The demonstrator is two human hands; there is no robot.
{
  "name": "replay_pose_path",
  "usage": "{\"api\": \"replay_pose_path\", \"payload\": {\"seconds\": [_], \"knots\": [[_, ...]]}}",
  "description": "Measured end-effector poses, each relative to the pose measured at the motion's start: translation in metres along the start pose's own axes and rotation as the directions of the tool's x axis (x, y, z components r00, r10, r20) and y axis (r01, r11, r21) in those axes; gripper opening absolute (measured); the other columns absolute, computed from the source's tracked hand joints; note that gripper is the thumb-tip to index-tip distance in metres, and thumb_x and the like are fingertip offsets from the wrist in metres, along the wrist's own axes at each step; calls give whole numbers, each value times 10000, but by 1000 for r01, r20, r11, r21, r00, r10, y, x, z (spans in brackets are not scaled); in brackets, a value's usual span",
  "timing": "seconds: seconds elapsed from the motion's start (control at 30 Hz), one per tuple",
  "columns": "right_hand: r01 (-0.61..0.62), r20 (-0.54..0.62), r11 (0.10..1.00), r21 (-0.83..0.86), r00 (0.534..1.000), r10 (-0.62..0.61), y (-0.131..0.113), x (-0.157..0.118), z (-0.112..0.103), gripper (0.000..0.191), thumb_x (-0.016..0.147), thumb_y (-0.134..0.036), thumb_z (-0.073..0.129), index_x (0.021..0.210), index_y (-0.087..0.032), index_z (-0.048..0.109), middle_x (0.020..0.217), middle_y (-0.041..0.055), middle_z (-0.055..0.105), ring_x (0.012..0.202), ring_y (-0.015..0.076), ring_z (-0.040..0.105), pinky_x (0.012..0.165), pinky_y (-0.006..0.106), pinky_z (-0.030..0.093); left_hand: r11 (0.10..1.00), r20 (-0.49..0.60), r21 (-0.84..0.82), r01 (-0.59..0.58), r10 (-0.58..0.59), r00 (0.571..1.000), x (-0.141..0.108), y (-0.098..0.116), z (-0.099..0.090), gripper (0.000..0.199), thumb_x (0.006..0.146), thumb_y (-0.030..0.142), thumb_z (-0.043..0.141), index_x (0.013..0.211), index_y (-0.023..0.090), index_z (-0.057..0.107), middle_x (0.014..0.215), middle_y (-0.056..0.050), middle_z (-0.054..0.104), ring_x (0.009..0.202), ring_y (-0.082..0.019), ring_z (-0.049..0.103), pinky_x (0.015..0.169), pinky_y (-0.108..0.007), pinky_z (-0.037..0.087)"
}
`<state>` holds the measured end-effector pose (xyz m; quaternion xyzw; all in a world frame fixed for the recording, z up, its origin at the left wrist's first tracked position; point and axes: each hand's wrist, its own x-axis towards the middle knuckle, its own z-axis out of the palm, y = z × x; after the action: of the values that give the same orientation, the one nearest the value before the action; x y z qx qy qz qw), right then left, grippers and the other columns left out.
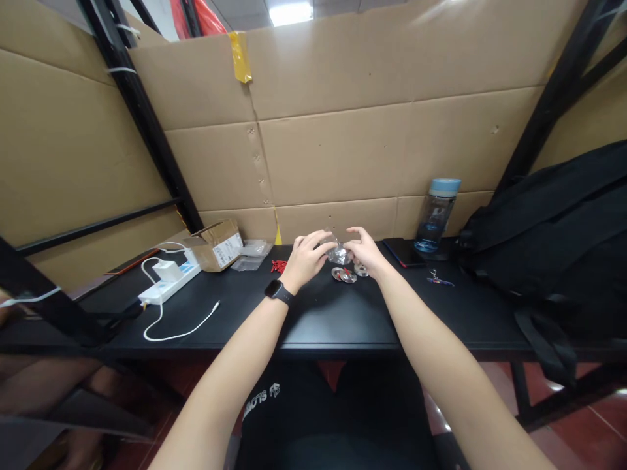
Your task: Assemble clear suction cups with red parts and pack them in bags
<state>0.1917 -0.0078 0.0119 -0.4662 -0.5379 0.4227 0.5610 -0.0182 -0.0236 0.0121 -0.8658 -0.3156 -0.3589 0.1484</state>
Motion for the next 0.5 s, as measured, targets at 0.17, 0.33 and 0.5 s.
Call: {"api": "replay_pose_path", "payload": {"seconds": [0.17,0.33,0.5], "knots": [[-35,51,997,73,998,32,2,1,-2,601,665,-250,751,1209,-266,496,635,-69,599,445,97,434,396,183,240,988,-1,-146,52,-52,999,-1,-1,2,318,1004,203,499,1239,297,692,1321,-88,691,1396,-278,487,1115,-462,255],[40,21,998,-52,999,-39,3,3,-3,543,783,-406,706,1258,-251,494,736,-23,650,531,129,519,450,215,333,989,-8,-97,113,-114,993,-1,-15,-2,270,1008,247,484,1099,275,737,1162,-89,731,1212,-267,590,1073,-449,258],[193,-39,662,-724,947,-318,10,25,-45,345,802,-318,681,1129,-224,626,976,60,697,935,234,661,867,360,513,882,-194,226,412,-374,907,-11,-86,-33,268,971,245,485,1015,239,749,1108,-127,694,1134,-323,562,1010,-486,295]]}}
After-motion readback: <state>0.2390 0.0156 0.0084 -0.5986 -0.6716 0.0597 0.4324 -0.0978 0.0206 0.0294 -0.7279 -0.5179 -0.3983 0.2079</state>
